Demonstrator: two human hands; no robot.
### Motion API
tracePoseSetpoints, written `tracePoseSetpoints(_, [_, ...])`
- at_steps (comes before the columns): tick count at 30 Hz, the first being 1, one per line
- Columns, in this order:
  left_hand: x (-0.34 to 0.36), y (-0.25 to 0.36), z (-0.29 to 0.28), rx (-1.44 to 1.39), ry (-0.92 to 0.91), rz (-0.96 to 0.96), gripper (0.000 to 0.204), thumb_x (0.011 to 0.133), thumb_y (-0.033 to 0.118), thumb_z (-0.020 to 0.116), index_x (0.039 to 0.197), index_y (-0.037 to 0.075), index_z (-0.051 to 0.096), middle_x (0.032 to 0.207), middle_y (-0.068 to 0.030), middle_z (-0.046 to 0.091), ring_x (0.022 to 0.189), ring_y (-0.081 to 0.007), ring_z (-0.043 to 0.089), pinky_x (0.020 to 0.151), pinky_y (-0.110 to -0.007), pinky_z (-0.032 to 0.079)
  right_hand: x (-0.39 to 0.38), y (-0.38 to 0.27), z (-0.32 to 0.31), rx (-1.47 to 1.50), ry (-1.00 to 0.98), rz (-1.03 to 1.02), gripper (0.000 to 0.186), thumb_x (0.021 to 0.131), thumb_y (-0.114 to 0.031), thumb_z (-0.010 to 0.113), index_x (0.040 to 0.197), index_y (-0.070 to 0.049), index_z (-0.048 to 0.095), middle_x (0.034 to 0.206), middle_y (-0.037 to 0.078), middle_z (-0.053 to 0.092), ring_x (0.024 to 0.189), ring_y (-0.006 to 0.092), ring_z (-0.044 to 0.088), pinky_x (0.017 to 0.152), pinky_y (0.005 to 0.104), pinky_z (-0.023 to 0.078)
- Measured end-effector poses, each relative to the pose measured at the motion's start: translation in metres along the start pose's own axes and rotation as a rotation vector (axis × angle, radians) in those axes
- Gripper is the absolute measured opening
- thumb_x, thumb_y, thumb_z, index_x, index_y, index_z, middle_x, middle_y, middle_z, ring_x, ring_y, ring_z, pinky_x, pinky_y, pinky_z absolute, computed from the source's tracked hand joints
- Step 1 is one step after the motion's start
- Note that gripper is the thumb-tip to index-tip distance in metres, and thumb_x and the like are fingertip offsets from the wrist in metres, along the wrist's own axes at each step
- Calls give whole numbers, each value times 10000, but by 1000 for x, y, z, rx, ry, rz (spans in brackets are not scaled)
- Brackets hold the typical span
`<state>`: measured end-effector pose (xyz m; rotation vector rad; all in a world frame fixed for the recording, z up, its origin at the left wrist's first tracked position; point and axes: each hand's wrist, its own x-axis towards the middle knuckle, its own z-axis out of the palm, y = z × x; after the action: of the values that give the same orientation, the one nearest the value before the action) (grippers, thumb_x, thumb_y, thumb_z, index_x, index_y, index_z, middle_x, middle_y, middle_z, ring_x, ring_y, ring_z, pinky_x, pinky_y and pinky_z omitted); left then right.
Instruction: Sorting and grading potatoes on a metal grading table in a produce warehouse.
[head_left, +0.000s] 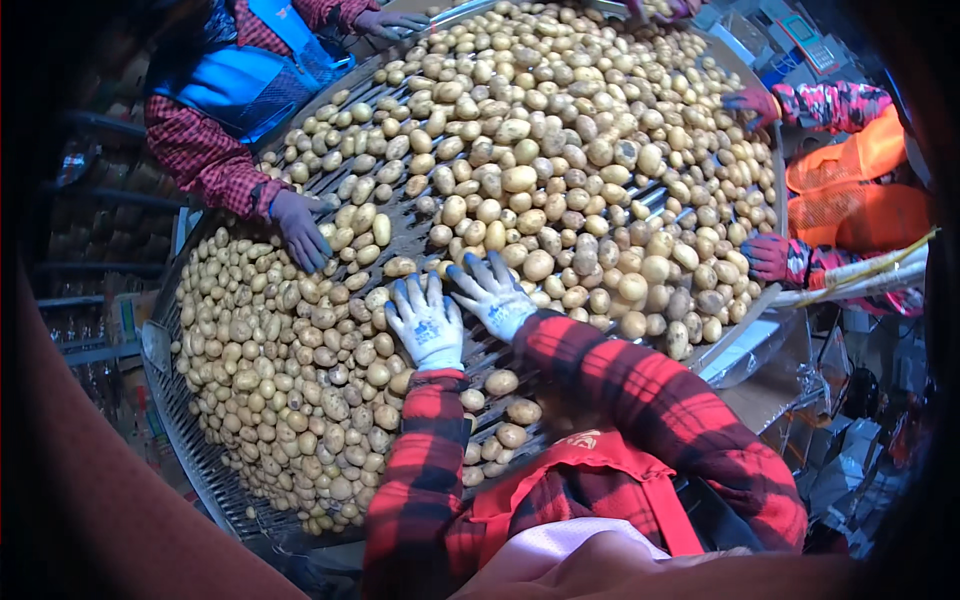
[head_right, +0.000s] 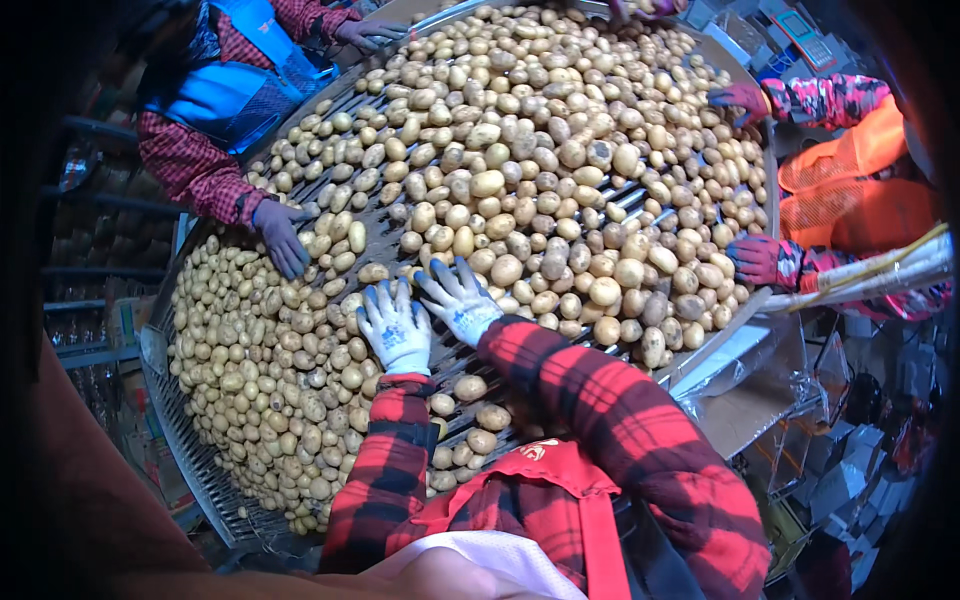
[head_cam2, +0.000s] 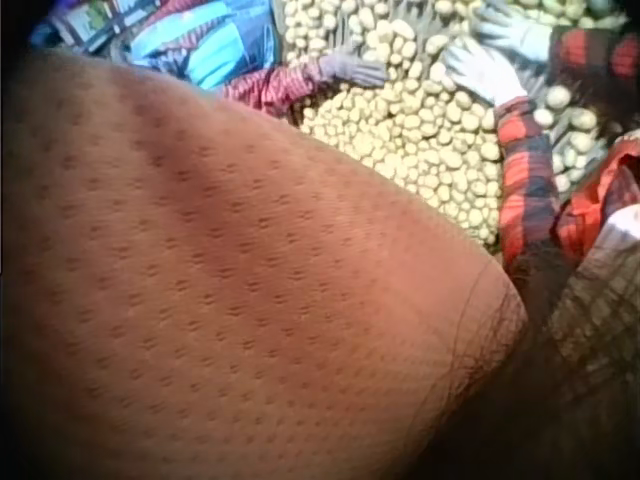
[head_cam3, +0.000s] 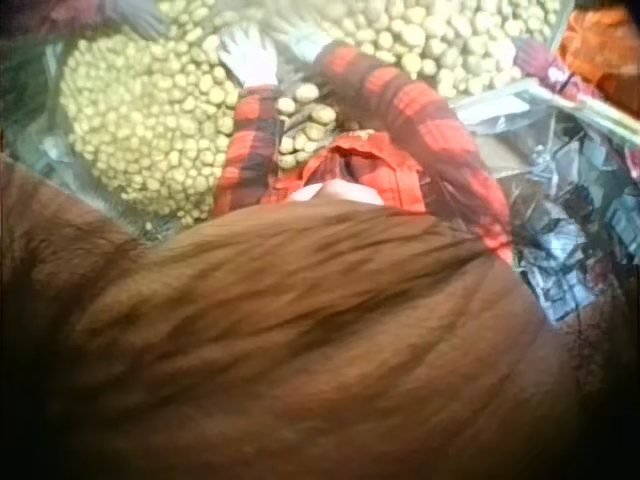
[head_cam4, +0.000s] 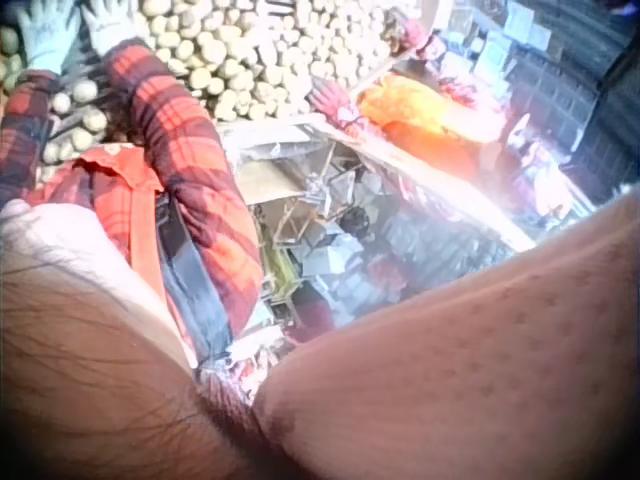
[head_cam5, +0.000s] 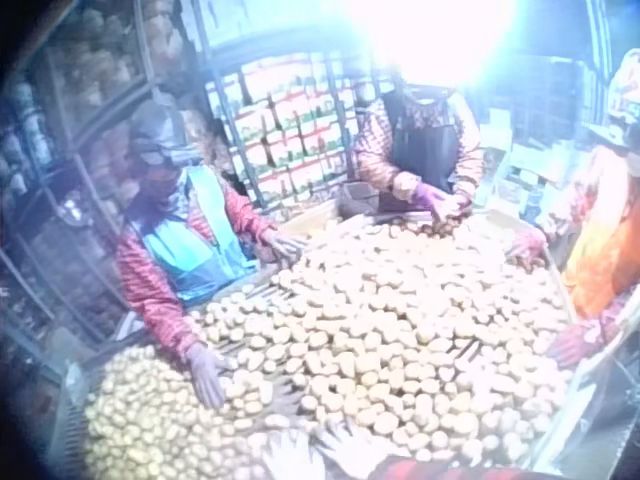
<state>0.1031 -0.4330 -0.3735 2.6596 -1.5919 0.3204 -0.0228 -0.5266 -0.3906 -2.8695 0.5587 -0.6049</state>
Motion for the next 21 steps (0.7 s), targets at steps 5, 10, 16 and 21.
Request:
tracePoseSetpoints(5, [2,3,-4,-30,-11,-38,592,822,328,688,1388,209,565,1449,-123,483,1386,-345,407,1122,-518,337,46,33,36,-169,41,-33,355,844,-216,595,1190,-234,673,1400,73,490,1305,395,442,1088,647,374])
tracePoseSetpoints(10, [-1,-3,-10,3,-83,-59,569,859,311,682,1409,262,545,1480,-121,453,1414,-323,371,1085,-499,369,89,129,-2,-323,190,6,433,800,-191,624,1233,-209,631,1347,99,493,1282,382,437,1072,669,355])
tracePoseSetpoints(16, [0,3,-3,59,-92,-61,563,878,321,648,1426,257,535,1513,-124,434,1428,-323,360,1090,-495,358,53,248,-58,-528,-152,244,588,825,-171,691,1384,-295,556,1558,89,374,1416,398,356,1153,687,226])
tracePoseSetpoints(21, [3,4,-7,46,-104,-47,547,872,316,641,1406,226,563,1517,-139,428,1423,-331,362,1115,-514,335,13,292,-101,-518,-2,357,649,789,-180,713,1406,-287,538,1492,124,455,1325,396,455,1090,620,323])
